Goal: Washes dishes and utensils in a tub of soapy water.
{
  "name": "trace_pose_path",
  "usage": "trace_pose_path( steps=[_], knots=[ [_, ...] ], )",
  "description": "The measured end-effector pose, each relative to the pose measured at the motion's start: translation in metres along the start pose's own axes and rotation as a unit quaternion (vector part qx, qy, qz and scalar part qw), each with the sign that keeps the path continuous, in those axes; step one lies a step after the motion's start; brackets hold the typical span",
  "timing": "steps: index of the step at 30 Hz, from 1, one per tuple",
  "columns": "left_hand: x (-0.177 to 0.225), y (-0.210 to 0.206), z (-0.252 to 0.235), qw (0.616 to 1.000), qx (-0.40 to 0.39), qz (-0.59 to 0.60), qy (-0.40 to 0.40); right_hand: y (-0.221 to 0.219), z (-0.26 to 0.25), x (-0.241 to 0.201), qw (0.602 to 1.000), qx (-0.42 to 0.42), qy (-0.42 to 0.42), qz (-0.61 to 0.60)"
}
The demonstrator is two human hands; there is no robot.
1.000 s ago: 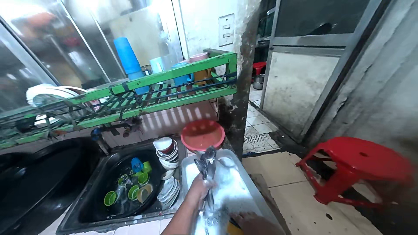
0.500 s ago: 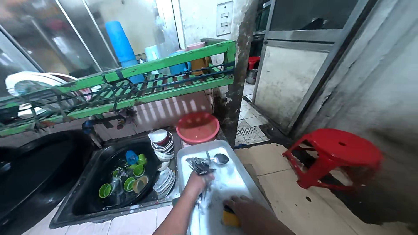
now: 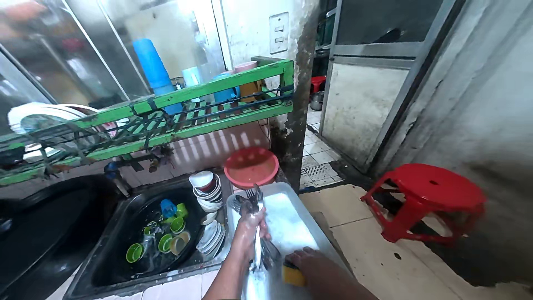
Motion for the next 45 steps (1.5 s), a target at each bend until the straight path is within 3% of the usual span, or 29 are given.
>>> trace_pose_path(
  steps=[2,4,6,8,9,12,14,17,20,21,22,25,26,27,28,31,34,37,39,42,45],
  knots=[
    [-0.001,-0.006,0.008,0.997,-0.001,0.038,0.063,0.009,0.003,0.000,0.999,0.015,0.003,-0.049],
    [-0.001,-0.009,0.017,0.993,-0.017,0.066,0.095,0.028,0.009,0.009,0.978,0.098,0.029,-0.183],
    [0.003,-0.008,0.027,0.992,-0.033,0.071,0.102,0.046,0.012,0.034,0.889,0.195,0.050,-0.412],
    [0.004,-0.008,0.038,0.990,-0.057,0.065,0.110,0.050,0.001,0.052,0.765,0.166,0.059,-0.620],
    [0.004,-0.011,0.044,0.988,-0.073,0.067,0.115,0.052,-0.006,0.051,0.722,0.126,0.077,-0.676],
    [0.005,-0.027,0.062,0.979,-0.138,0.089,0.120,0.052,-0.005,0.037,0.676,0.033,-0.033,-0.735],
    [0.007,-0.033,0.066,0.977,-0.155,0.103,0.108,0.049,-0.007,0.026,0.642,-0.004,-0.035,-0.765],
    [0.006,-0.022,0.064,0.983,-0.123,0.070,0.117,0.061,-0.012,0.017,0.620,0.029,-0.011,-0.784],
    [-0.003,-0.008,0.069,0.989,-0.082,0.032,0.121,0.073,-0.034,0.033,0.537,0.083,-0.031,-0.839],
    [-0.004,-0.004,0.070,0.991,-0.057,0.034,0.113,0.074,-0.042,0.037,0.536,0.081,-0.035,-0.840],
    [-0.005,-0.001,0.070,0.993,-0.034,0.038,0.104,0.074,-0.047,0.039,0.569,0.076,-0.048,-0.818],
    [-0.003,0.010,0.065,0.995,0.024,0.032,0.090,0.063,-0.044,0.027,0.739,0.033,-0.086,-0.668],
    [0.000,0.014,0.062,0.996,0.037,0.021,0.084,0.059,-0.042,0.024,0.755,0.027,-0.089,-0.649],
    [0.003,0.017,0.059,0.996,0.046,0.006,0.077,0.056,-0.039,0.023,0.739,0.029,-0.094,-0.666],
    [0.005,0.020,0.055,0.996,0.051,-0.014,0.069,0.055,-0.035,0.023,0.697,0.032,-0.096,-0.710],
    [0.007,0.019,0.050,0.994,0.045,-0.095,0.036,0.059,-0.029,0.011,0.540,0.018,-0.045,-0.840],
    [0.007,0.003,0.052,0.986,-0.006,-0.165,0.002,0.069,-0.033,0.003,0.506,0.045,-0.050,-0.860],
    [0.004,-0.005,0.057,0.991,-0.044,-0.126,0.003,0.068,-0.051,0.010,0.453,0.031,-0.072,-0.888],
    [-0.007,-0.010,0.061,0.994,-0.087,-0.035,0.048,0.073,-0.052,0.007,0.452,0.006,-0.067,-0.890],
    [-0.019,-0.018,0.070,0.985,-0.131,0.059,0.096,0.079,-0.051,-0.002,0.495,-0.035,-0.024,-0.868],
    [-0.016,-0.014,0.071,0.989,-0.084,0.083,0.091,0.090,-0.055,0.006,0.530,0.004,-0.001,-0.848]
  ],
)
Point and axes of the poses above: each hand's wrist, its own z-axis away from the middle knuckle, its own y-axis out of the back of the hand, x = y × z, the point moved 10 cm from there along -z, towards the middle knuckle, and after that the axes turned 12 degrees about -y, right-handed, at the moved point
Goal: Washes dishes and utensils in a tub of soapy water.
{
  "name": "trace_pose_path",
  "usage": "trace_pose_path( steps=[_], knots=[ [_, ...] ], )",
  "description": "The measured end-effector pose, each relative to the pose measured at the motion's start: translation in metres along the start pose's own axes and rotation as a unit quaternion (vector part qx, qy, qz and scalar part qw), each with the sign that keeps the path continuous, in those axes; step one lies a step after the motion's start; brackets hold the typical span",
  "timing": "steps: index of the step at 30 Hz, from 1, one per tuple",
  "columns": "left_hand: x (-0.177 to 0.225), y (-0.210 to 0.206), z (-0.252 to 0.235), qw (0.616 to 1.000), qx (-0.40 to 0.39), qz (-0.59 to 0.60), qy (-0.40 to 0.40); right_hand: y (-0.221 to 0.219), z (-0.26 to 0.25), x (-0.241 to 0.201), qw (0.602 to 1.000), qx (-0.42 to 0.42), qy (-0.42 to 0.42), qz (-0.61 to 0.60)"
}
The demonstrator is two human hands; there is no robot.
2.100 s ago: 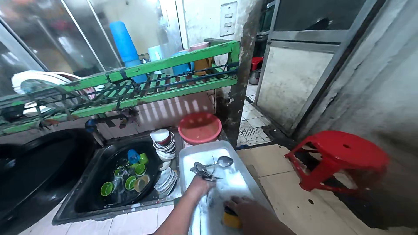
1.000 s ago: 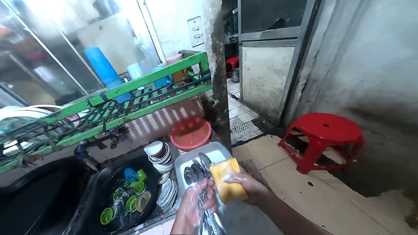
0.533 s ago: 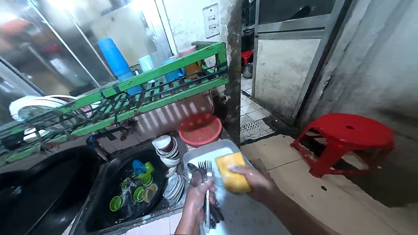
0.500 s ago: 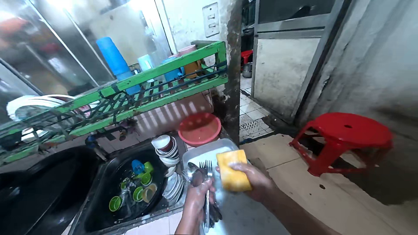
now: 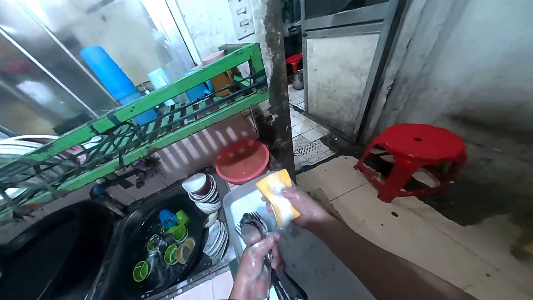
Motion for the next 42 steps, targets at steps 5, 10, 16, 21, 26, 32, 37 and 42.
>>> trace_pose_path(
  steps=[5,10,16,21,26,32,37,42],
  knots=[
    [0.025,0.015,0.002,0.988,0.152,-0.037,-0.015,0.003,0.023,0.000,0.978,0.025,0.060,0.198],
    [0.026,0.011,0.005,0.972,0.195,-0.126,-0.025,-0.017,0.014,0.002,0.808,0.114,0.072,0.573],
    [0.014,0.014,0.007,0.979,0.176,-0.095,-0.036,0.019,0.000,-0.019,0.904,0.202,0.078,0.369],
    [0.013,0.006,0.012,0.987,0.119,-0.109,-0.020,-0.001,0.008,0.014,0.914,0.115,-0.005,0.390],
    [-0.003,0.019,0.012,0.982,0.161,-0.101,0.000,0.026,0.014,-0.028,0.952,0.225,0.129,0.164],
    [0.005,0.018,0.002,0.982,0.168,-0.079,-0.038,0.000,0.015,0.034,0.955,0.165,0.037,0.242],
    [0.029,0.021,0.004,0.985,0.118,-0.053,-0.118,0.005,0.014,0.028,0.885,0.048,-0.050,0.461],
    [0.029,0.010,-0.005,0.995,0.061,-0.039,-0.064,-0.020,0.044,0.082,0.683,-0.086,-0.154,0.709]
  ],
)
Point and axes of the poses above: each hand's wrist, its own z-axis away from the middle knuckle, its own y-axis out of the back of the hand, x = y × z, the point moved 10 cm from there along -z, towards the middle knuckle, and after that the axes turned 12 degrees about -y, right-handed, at the moved point
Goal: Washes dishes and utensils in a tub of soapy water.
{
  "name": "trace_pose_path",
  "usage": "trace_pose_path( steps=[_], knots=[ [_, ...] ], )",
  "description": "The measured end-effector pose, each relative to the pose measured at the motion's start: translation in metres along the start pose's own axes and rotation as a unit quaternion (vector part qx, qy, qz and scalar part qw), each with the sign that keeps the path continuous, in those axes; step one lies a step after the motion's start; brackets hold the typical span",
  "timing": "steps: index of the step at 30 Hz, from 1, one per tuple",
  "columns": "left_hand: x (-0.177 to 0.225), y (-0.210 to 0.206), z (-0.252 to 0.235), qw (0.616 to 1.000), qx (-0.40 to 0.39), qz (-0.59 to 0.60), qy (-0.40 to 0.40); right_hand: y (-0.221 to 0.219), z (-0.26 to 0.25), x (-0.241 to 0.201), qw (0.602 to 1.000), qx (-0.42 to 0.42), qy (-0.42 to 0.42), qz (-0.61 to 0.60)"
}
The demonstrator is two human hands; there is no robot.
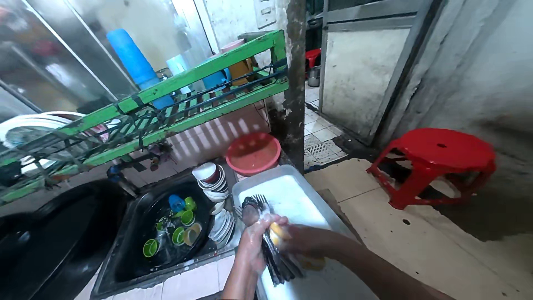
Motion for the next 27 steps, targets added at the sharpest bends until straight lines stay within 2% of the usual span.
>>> trace_pose_path(
  steps=[2,4,5,7,9,12,14,16,18,20,24,25,27],
  knots=[
    [0.004,0.013,-0.006,0.998,0.043,0.042,-0.013,-0.009,0.000,0.012,0.997,-0.048,-0.005,0.056],
    [0.010,0.027,-0.012,0.993,0.084,0.084,-0.026,-0.005,0.003,0.026,0.996,-0.059,-0.007,0.071],
    [0.012,0.031,-0.014,0.991,0.097,0.088,-0.019,0.006,0.005,0.029,0.998,-0.036,0.002,0.043],
    [0.005,0.028,-0.011,0.994,0.095,0.036,0.026,0.037,0.013,0.024,0.992,0.037,0.048,-0.115],
    [-0.008,0.016,-0.002,0.993,0.067,-0.061,0.072,0.058,0.016,0.013,0.955,0.092,0.096,-0.265],
    [-0.017,-0.003,0.004,0.987,0.046,-0.137,0.076,0.082,0.020,0.006,0.934,0.201,0.076,-0.285],
    [-0.011,-0.003,0.002,0.988,0.069,-0.135,0.032,0.094,0.020,0.019,0.911,0.269,0.043,-0.310],
    [-0.003,-0.001,-0.001,0.985,0.094,-0.143,-0.011,0.094,0.017,0.029,0.885,0.297,0.034,-0.357],
    [0.000,-0.001,0.000,0.979,0.113,-0.165,-0.026,0.079,0.008,0.024,0.899,0.284,0.067,-0.326],
    [-0.002,0.000,0.002,0.975,0.127,-0.184,-0.022,0.069,-0.001,0.015,0.921,0.292,0.111,-0.234],
    [-0.022,0.003,0.007,0.982,0.145,-0.116,0.028,0.096,-0.003,0.012,0.928,0.354,0.089,-0.081],
    [-0.027,0.004,0.008,0.984,0.152,-0.088,0.041,0.106,-0.001,0.014,0.919,0.377,0.074,-0.089],
    [-0.030,0.002,0.010,0.986,0.154,-0.039,0.055,0.123,0.002,0.028,0.875,0.428,0.070,-0.216]
  ],
)
Point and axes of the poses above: each hand's wrist, its own z-axis away from the middle knuckle, its own y-axis out of the back of the hand, x = y × z, the point moved 10 cm from there along -z, towards the middle knuckle, and after that the axes turned 12 degrees about -y, right-handed, at the moved point
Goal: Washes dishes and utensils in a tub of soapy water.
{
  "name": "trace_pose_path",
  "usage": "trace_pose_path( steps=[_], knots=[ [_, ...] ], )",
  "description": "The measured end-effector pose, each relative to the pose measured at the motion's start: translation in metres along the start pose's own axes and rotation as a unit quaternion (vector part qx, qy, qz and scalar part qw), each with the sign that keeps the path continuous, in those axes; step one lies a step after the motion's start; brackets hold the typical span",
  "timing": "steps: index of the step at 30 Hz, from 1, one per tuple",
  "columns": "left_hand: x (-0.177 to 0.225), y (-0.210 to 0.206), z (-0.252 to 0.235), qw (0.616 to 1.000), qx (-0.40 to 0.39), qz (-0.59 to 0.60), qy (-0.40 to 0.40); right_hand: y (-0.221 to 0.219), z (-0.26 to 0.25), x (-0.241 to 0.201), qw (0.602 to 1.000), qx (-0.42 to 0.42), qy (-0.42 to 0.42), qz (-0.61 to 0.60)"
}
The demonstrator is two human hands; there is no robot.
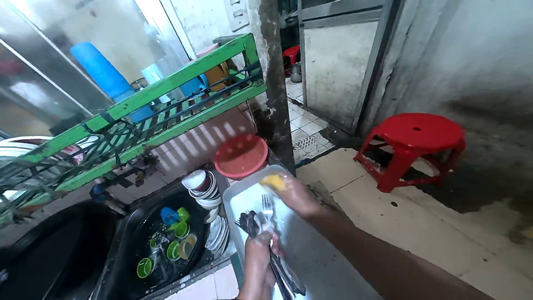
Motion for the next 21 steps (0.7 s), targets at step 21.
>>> trace_pose_path(
  steps=[21],
  knots=[
    [0.008,0.006,-0.021,0.995,-0.073,0.064,-0.020,-0.029,0.020,0.030,0.961,-0.176,-0.184,-0.112]
  ],
)
Point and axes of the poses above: each hand's wrist, its own z-axis away from the middle knuckle, its own y-axis out of the back of the hand, x = y × z, the point moved 10 cm from there along -z, towards the middle knuckle, and after that the axes turned 12 degrees about -y, right-handed, at the moved point
